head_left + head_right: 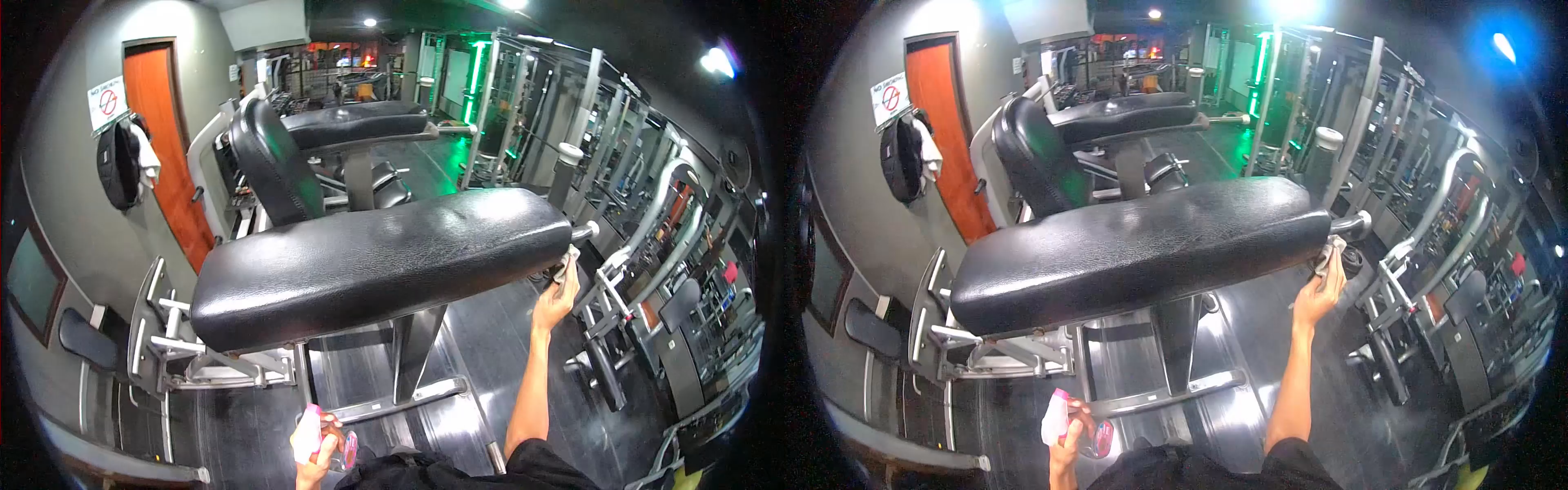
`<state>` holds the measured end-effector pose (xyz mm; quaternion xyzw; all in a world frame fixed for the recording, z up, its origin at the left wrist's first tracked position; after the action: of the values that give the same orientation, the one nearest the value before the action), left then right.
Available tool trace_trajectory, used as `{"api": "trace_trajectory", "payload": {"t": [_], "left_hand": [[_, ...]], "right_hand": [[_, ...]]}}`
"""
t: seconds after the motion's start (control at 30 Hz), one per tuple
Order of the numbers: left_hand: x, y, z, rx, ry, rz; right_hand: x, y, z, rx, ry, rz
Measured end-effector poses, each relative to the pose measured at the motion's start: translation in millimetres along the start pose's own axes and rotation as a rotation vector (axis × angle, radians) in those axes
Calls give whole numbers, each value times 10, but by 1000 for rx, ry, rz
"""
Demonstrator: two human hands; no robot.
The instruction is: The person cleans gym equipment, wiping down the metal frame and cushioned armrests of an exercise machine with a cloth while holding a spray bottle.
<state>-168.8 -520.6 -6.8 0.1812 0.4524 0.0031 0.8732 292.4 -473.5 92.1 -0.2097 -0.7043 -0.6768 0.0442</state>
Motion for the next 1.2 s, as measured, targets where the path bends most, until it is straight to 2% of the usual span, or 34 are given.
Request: {"api": "trace_trajectory", "payload": {"t": [0.07, 0.23, 0.3, 0.43, 0.5, 0.6, 0.67, 0.83, 0.9, 0.93, 1.03, 1.1, 1.13, 1.17, 1.2], "left_hand": [[3, 5, 28, -5, 34, -2], [-19, -28, 108, 24, 98, 40], [-73, -50, 156, -37, 93, 10], [-79, -127, 166, -60, 136, 31], [-88, -165, 167, -101, 171, 17], [-118, -220, 209, -111, 229, 43], [-154, -249, 271, -125, 190, 110], [-100, -297, 285, -107, 224, 87], [-20, -319, 310, -83, 282, 69], [18, -289, 349, -50, 324, 56], [263, -253, 459, -34, 317, 10], [417, -212, 577, -90, 190, -49], [455, -182, 655, -98, 182, -58], [504, -157, 702, -95, 183, -61], [555, -134, 744, -85, 150, -55]], "right_hand": [[265, -103, -26, -36, 28, 56], [1038, -743, -95, 26, 132, 39], [1383, -972, -163, 70, 225, -63], [2061, -1437, -327, 269, 508, -68], [2406, -1565, -394, 405, 703, -252], [2916, -1542, -537, 605, 798, -440], [3032, -1532, -566, 685, 835, -438], [2782, -1622, -431, 785, 1091, -440], [2480, -1868, -378, 1039, 1381, 305], [2352, -1861, -412, 1031, 1362, 423], [1878, -2126, -375, 1160, 1543, 1049], [1343, -2469, -383, 1305, 1356, 1543], [1060, -2632, -387, 1320, 1408, 1711], [888, -2686, -399, 1138, 1406, 1781], [752, -2637, -443, 1038, 1372, 1729]]}}
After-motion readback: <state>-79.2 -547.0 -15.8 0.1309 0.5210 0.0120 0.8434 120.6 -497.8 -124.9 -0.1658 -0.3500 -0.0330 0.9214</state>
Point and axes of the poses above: each hand's wrist, its own y-axis towards the middle knuckle, its own z-axis out of the palm, x = y × z, the point moved 4 cm from there along y, towards the middle knuckle, and after that the axes turned 12 degrees about -y, right-handed, at the moved point
